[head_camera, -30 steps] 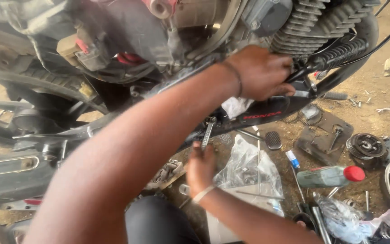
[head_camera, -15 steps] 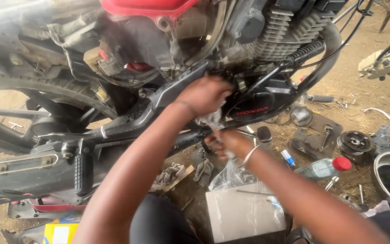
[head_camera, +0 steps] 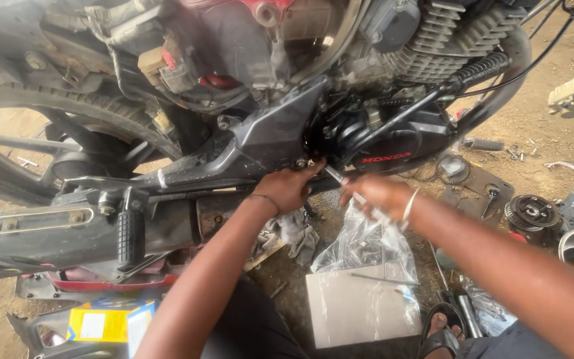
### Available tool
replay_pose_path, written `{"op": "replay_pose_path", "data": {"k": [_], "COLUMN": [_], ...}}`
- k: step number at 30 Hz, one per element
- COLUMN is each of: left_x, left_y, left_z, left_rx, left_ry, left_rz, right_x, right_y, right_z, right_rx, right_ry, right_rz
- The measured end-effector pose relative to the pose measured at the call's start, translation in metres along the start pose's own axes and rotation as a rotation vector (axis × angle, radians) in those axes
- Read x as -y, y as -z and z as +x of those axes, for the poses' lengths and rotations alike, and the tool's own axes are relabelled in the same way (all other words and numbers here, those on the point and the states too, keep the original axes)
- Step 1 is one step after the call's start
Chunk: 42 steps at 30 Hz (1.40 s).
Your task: The person sits on the ground beside a motorcycle and works on the engine area. They thread a bolt by hand, tighten it with a combination wrench, then wipe parts and their hands with a cloth while handling other engine components.
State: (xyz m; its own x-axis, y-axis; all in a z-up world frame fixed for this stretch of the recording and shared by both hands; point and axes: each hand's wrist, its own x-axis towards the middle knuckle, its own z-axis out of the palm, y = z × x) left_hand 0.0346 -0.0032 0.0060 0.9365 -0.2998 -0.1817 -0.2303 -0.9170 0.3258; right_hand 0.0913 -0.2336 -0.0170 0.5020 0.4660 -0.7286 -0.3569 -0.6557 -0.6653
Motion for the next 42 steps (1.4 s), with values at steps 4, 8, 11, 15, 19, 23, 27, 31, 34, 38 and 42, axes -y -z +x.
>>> {"op": "replay_pose_path", "data": {"k": [4, 8, 11, 15, 19, 23, 27, 31, 34, 38, 42], "left_x": [-0.005, -0.008, 0.0, 0.0, -0.047, -0.121, -0.127, -0.124, -0.124, -0.127, -0.123], "left_y": [0.016, 0.024, 0.015, -0.001, 0.015, 0.063, 0.06, 0.059, 0.061, 0.056, 0.048], "left_z": [0.003, 0.006, 0.014, 0.021, 0.033, 0.078, 0.165, 0.166, 0.163, 0.165, 0.171], "left_rx": [0.147, 0.207, 0.177, 0.149, -0.362, -0.91, -0.567, -0.601, -0.619, -0.621, -0.607], "left_ry": [0.08, 0.128, 0.135, 0.104, -0.063, -0.453, -0.484, -0.637, -0.689, -0.691, -0.663], "left_rz": [-0.041, -0.028, -0.138, -0.07, -0.014, -0.021, 0.253, 0.065, -0.001, -0.059, -0.1], "right_x": [-0.013, 0.007, 0.0, -0.038, -0.039, -0.044, -0.019, 0.003, 0.015, 0.019, 0.014], "right_y": [-0.019, -0.016, -0.008, -0.018, -0.026, -0.053, -0.092, -0.127, -0.145, -0.164, -0.172], "right_z": [0.007, -0.016, -0.009, 0.029, 0.042, 0.069, 0.033, 0.042, 0.06, 0.089, 0.101], "right_rx": [-0.164, -0.159, -0.089, -0.066, -0.3, -0.43, -0.461, -0.48, -0.491, -0.536, -0.562], "right_ry": [0.12, 0.089, 0.084, 0.168, 0.301, 0.132, 0.239, 0.262, 0.32, 0.531, 0.695], "right_rz": [0.249, 0.313, 0.145, 0.49, 0.425, 0.547, 0.704, 0.943, 1.01, 1.088, 0.963]}}
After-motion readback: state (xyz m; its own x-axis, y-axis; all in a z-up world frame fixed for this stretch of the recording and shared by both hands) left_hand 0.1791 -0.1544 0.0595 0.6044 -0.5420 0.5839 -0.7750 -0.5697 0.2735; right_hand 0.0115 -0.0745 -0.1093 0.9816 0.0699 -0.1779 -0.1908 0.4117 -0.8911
